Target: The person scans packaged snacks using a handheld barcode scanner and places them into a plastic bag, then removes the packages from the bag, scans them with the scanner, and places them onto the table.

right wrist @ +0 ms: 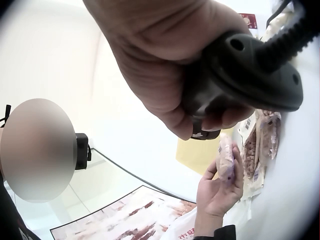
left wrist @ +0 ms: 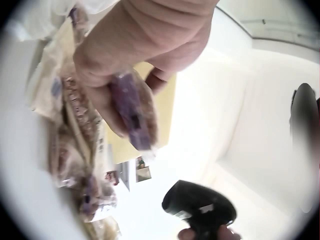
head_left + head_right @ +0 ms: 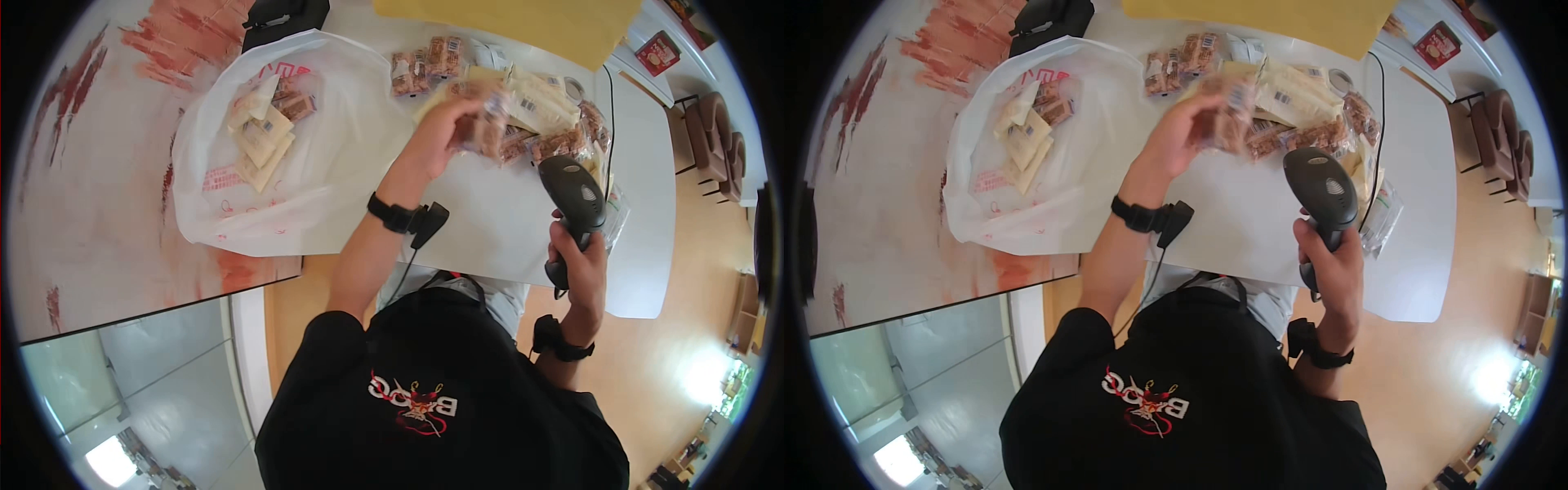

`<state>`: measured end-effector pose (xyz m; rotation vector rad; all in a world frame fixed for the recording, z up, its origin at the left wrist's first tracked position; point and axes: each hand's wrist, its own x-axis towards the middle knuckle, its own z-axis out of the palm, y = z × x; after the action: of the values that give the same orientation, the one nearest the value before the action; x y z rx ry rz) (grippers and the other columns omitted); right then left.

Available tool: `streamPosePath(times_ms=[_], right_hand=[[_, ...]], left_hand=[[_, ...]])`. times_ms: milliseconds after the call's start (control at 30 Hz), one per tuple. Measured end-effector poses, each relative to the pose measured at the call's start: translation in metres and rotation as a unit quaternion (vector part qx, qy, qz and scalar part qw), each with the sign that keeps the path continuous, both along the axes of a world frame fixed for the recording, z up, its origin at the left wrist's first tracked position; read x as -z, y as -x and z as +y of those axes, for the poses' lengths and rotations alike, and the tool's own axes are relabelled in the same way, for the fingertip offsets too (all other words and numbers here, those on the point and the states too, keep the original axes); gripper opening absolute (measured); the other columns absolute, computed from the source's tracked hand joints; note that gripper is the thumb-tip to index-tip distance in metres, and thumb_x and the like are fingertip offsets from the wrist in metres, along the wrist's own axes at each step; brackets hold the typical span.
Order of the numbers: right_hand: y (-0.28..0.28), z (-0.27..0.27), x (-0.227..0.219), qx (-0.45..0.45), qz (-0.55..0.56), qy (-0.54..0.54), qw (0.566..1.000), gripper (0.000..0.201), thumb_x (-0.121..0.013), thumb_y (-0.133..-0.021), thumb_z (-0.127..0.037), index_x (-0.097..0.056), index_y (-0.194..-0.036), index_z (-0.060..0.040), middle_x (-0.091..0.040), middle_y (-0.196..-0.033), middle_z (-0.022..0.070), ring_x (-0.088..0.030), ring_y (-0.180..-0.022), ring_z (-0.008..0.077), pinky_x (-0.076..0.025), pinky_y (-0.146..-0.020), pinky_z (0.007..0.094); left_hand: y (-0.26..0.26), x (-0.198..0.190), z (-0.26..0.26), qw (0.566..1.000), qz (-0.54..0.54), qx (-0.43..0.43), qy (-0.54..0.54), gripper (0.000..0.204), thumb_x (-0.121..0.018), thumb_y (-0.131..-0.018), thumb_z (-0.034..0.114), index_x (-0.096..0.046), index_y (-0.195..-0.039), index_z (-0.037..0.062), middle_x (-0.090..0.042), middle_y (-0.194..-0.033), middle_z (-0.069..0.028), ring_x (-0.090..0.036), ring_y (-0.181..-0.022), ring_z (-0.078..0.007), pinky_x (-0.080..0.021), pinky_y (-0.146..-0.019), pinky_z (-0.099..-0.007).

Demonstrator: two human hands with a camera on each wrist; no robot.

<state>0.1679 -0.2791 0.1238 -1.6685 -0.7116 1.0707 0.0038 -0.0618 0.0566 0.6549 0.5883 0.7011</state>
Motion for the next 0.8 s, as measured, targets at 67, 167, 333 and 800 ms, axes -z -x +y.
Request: streamPosePath(times_ms=[67,167,333,800], right_hand=[[0.0,0.0,-0.002,0.009,0.002,-0.008,1.0,0.022,-0.07,-0.088,-0.014,-0.064,-0.106,-0.0028,-0.056,-0.069,-0.0028,-0.049,-0.059,0.0042,-0.037,-0.055,0.0215],[-0.003,-0.002,-0.001,0.001,0.001,-0.008,1.0,0.025,-0.072,-0.087,-0.017,-0.065,-0.106,-0.0029,-0.056,-0.068,-0.0026,-0.049,-0.059,0.0043,-0.037,-0.055,0.0218],[-0.004,-0.004,0.003,-0.004,-0.012,-0.005,1.0,0.027,-0.073,-0.087,-0.019,-0.065,-0.106,-0.0025,-0.057,-0.068,-0.0022,-0.05,-0.06,0.0048,-0.038,-0.055,0.0222],[-0.006,0.0,0.002,-0.017,0.004,0.001,1.0,0.031,-0.074,-0.087,-0.023,-0.064,-0.108,-0.0023,-0.057,-0.069,-0.0019,-0.052,-0.061,0.0055,-0.04,-0.057,0.0217]], left_hand=[[0.015,-0.005,-0.002,0.985,-0.06,-0.158,0.017,0.017,-0.053,-0.097,0.018,-0.061,-0.106,0.0061,-0.068,-0.093,-0.0042,-0.067,-0.077,-0.0121,-0.056,-0.066,-0.0271],[0.078,0.033,0.016,0.922,-0.172,-0.342,-0.053,0.017,-0.049,-0.099,0.02,-0.061,-0.103,0.0082,-0.068,-0.092,-0.0038,-0.066,-0.076,-0.0137,-0.056,-0.068,-0.0283],[0.174,0.007,0.031,0.704,-0.101,-0.701,-0.058,0.027,-0.048,-0.095,0.023,-0.06,-0.107,0.0019,-0.065,-0.106,-0.0101,-0.066,-0.093,-0.0214,-0.055,-0.075,-0.032],[0.082,-0.015,0.017,0.964,-0.058,-0.258,-0.001,0.03,-0.06,-0.094,0.022,-0.059,-0.118,0.0042,-0.064,-0.115,-0.0077,-0.06,-0.107,-0.0206,-0.048,-0.093,-0.0345]])
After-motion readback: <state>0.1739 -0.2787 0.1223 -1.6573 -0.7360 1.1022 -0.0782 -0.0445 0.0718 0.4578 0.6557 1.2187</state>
